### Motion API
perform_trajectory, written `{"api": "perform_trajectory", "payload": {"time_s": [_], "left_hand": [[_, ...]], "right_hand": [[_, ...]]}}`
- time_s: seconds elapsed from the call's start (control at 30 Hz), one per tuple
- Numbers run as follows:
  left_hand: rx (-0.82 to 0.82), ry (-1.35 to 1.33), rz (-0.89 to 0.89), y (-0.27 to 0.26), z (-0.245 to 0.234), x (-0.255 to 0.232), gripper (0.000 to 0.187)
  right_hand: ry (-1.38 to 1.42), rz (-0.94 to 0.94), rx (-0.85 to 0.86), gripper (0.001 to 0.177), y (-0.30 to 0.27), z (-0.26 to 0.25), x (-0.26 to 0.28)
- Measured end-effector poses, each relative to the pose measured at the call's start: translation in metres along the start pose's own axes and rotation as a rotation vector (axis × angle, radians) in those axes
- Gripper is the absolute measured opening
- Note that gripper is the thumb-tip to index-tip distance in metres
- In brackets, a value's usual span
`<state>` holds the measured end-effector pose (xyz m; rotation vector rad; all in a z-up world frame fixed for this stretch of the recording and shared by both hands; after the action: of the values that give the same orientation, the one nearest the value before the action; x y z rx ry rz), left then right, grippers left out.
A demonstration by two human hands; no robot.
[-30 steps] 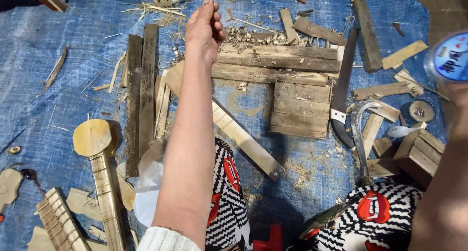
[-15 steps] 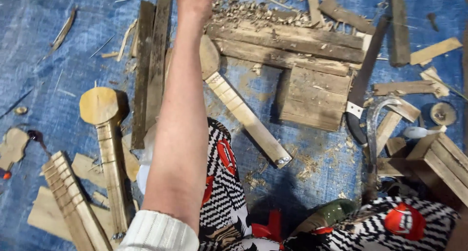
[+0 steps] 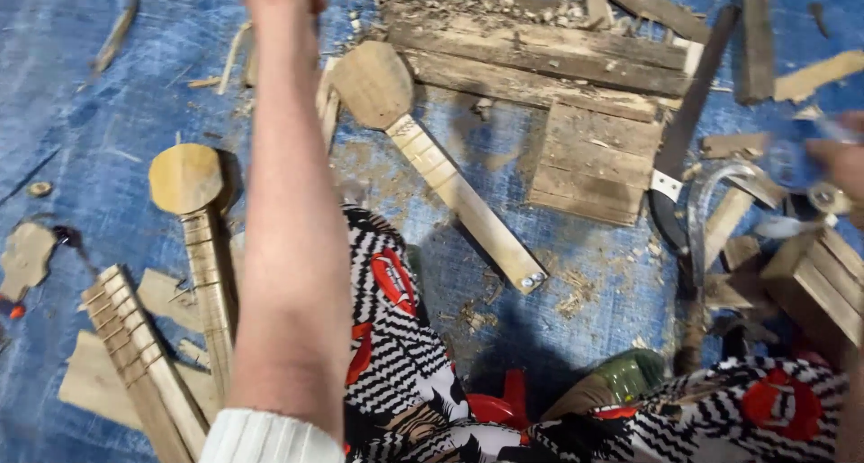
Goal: Attaching a string and a bead to the neck of a wooden stringed instrument
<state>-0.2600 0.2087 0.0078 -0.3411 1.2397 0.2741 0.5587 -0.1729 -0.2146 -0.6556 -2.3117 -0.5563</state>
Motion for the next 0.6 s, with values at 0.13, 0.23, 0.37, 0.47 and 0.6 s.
{"api": "perform_trajectory", "payload": {"time_s": [0.13, 0.23, 0.37, 0.47, 0.6], "left_hand": [[0.0, -0.09, -0.072, -0.001, 0.006, -0.004, 0.013], [0.086, -0.101, -0.237, -0.051, 0.016, -0.033, 0.016], [0.252, -0.29, -0.389, -0.077, 0.048, -0.032, 0.021], [0.389, -0.502, -0.421, -0.073, 0.072, -0.008, 0.018], [0.369, -0.532, -0.474, -0.139, 0.076, -0.052, 0.018]], "right_hand": [[-0.201, 0.213, 0.116, 0.049, -0.096, 0.019, 0.263], [-0.334, 0.366, 0.21, 0.046, -0.134, 0.075, 0.316], [-0.663, -0.034, 0.164, 0.057, -0.146, 0.192, 0.214], [-0.904, -0.304, 0.06, 0.059, -0.155, 0.257, 0.198], [-0.637, -0.241, 0.191, 0.063, -0.169, 0.289, 0.197]]}}
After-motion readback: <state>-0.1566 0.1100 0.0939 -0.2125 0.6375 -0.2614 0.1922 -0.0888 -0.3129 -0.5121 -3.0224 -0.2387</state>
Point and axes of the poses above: each hand's wrist, its own y-axis towards the middle knuckle, its own z-axis out of the palm, x = y × z, the point moved 8 cm from there along y, towards the middle knuckle, and after that the axes turned 11 degrees about -x, right-handed, at the moved point
